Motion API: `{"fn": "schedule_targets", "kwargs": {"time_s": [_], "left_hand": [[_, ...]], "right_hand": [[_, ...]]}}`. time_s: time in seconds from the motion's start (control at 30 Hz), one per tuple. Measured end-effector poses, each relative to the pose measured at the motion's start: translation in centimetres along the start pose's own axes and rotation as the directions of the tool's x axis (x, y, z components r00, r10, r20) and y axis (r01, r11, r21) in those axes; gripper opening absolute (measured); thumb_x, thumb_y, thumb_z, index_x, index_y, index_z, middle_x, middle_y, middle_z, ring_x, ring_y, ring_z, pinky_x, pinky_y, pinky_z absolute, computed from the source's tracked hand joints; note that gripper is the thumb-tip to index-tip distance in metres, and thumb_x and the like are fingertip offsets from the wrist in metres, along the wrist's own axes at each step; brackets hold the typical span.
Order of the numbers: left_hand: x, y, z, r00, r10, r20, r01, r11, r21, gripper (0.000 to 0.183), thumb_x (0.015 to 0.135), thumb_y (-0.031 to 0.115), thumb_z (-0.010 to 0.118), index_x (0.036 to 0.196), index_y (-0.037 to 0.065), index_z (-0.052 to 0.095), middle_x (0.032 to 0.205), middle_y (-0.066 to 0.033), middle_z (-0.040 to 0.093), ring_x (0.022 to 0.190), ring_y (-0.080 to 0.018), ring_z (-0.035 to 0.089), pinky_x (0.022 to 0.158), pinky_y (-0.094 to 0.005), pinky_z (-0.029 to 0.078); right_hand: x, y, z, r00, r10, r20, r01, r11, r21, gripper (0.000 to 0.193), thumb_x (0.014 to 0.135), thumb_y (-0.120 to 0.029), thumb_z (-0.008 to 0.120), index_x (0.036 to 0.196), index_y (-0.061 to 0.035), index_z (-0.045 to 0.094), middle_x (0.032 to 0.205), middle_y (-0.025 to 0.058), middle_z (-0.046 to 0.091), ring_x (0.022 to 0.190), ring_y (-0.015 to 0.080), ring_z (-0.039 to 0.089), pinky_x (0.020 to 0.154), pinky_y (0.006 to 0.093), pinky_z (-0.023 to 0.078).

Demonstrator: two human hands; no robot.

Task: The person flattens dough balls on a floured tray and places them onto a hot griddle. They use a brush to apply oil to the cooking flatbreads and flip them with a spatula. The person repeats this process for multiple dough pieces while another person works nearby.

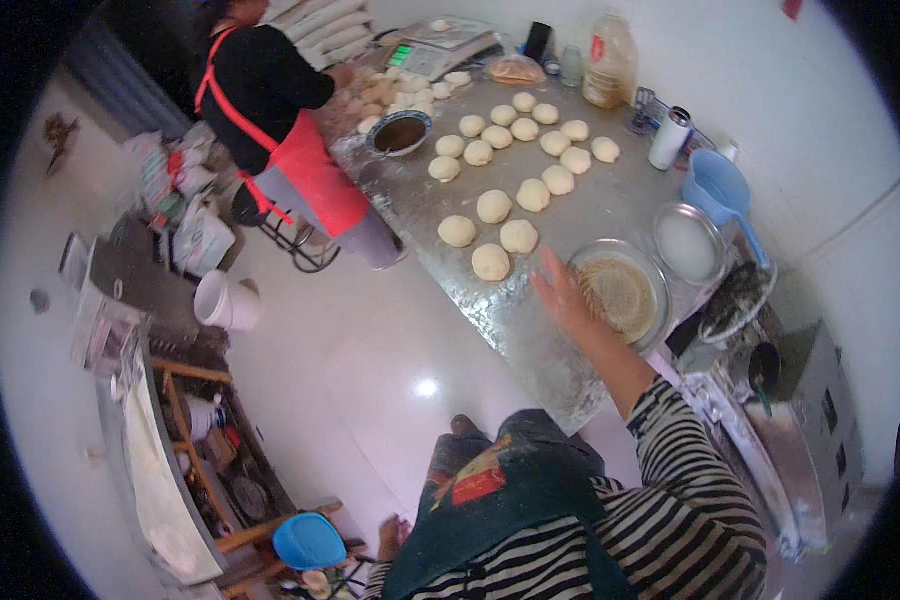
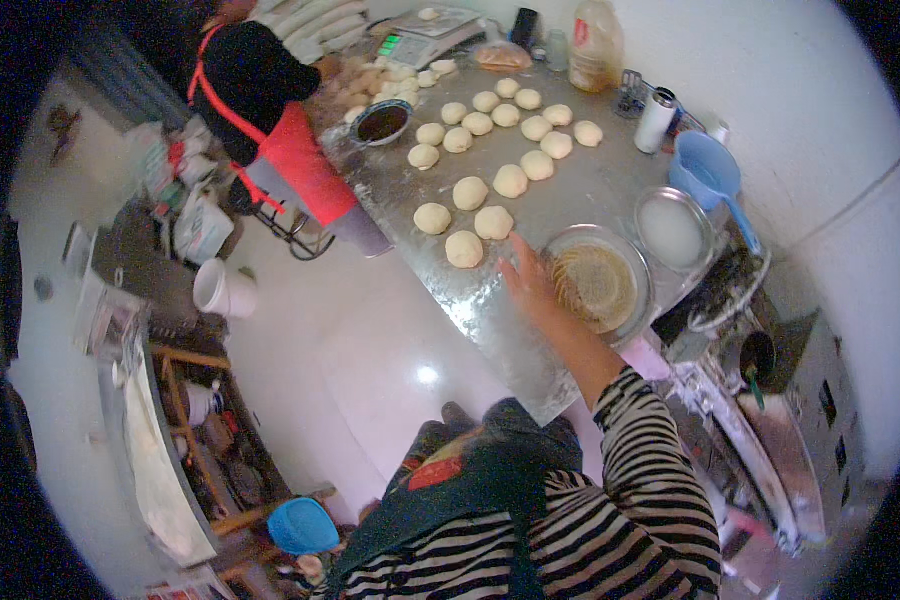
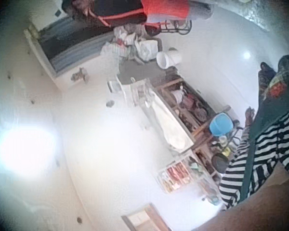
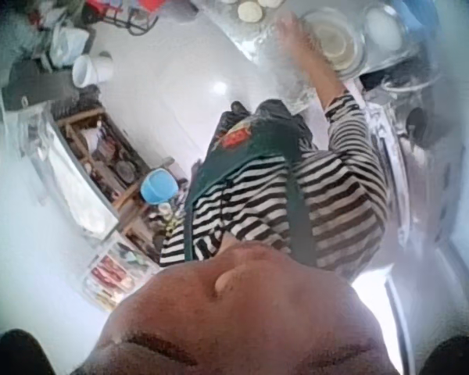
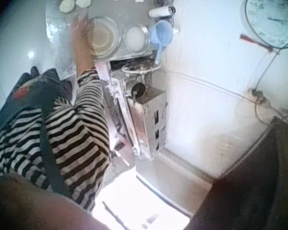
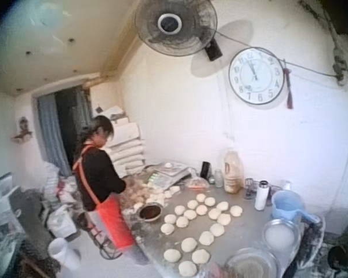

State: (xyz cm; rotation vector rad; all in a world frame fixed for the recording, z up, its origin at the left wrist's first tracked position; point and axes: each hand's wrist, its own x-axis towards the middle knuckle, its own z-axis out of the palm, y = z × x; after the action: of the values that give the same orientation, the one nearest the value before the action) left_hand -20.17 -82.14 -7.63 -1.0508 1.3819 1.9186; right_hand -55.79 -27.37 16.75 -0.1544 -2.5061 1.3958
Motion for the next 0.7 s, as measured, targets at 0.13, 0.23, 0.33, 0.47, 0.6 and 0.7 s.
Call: {"fn": "schedule_targets", "kwargs": {"time_s": [0.13,0.23,0.33,0.47,0.6,0.7], "left_hand": [[4.5,17.3,0.4,0.950,0.115,-0.289,-0.083,0.989,0.120,0.015,0.088,0.029,0.049,0.086,0.013,0.048,0.069,-0.0035,0.055,0.052,-0.0122,0.051,0.038,-0.0214,0.036],[7.7,27.6,2.7,0.951,0.211,-0.226,-0.140,0.946,0.292,0.018,0.086,0.029,0.052,0.094,0.013,0.050,0.073,-0.0043,0.057,0.055,-0.0132,0.053,0.041,-0.0225,0.038],[10.1,32.6,6.5,0.944,0.224,-0.241,-0.112,0.908,0.403,0.038,0.084,0.034,0.055,0.113,0.012,0.047,0.090,-0.0062,0.061,0.073,-0.0172,0.059,0.058,-0.0289,0.045],[12.9,33.2,11.6,0.976,0.216,-0.041,-0.189,0.920,0.345,0.039,0.083,0.036,0.057,0.113,0.012,0.049,0.097,-0.0080,0.061,0.082,-0.0184,0.060,0.065,-0.0304,0.047],[14.1,31.6,11.9,0.970,0.112,0.214,-0.176,0.934,0.310,0.041,0.086,0.039,0.054,0.112,0.008,0.050,0.095,-0.0078,0.061,0.082,-0.0191,0.060,0.067,-0.0292,0.047],[14.8,32.3,8.4,0.935,0.214,0.282,-0.353,0.621,0.699,0.030,0.089,0.030,0.051,0.103,0.004,0.054,0.087,-0.0061,0.060,0.080,-0.0177,0.057,0.068,-0.0299,0.047]], "right_hand": [[2.9,0.2,2.2,0.973,0.231,-0.024,-0.232,0.960,-0.159,0.060,0.085,-0.032,0.052,0.134,-0.0070,0.029,0.128,0.0230,0.043,0.117,0.0373,0.042,0.098,0.0428,0.033],[5.2,0.9,3.9,0.976,0.216,-0.026,-0.217,0.955,-0.203,0.063,0.085,-0.037,0.051,0.136,-0.0074,0.026,0.129,0.0226,0.042,0.118,0.0368,0.041,0.099,0.0426,0.032],[7.9,1.7,4.8,0.961,0.276,-0.015,-0.271,0.932,-0.242,0.063,0.086,-0.043,0.049,0.136,-0.0116,0.027,0.130,0.0237,0.040,0.121,0.0380,0.037,0.100,0.0430,0.031],[11.7,1.1,5.3,0.952,0.303,-0.044,-0.292,0.860,-0.418,0.064,0.085,-0.045,0.049,0.137,-0.0155,0.026,0.128,0.0204,0.042,0.116,0.0359,0.042,0.097,0.0425,0.035],[14.7,-0.4,6.3,0.943,0.332,-0.024,-0.288,0.780,-0.556,0.064,0.084,-0.047,0.049,0.137,-0.0184,0.027,0.122,0.0185,0.046,0.109,0.0345,0.048,0.091,0.0434,0.039],[15.9,-0.3,6.9,0.932,0.361,-0.043,-0.325,0.774,-0.544,0.058,0.083,-0.047,0.051,0.131,-0.0178,0.034,0.112,0.0172,0.051,0.104,0.0342,0.051,0.086,0.0440,0.042]]}}
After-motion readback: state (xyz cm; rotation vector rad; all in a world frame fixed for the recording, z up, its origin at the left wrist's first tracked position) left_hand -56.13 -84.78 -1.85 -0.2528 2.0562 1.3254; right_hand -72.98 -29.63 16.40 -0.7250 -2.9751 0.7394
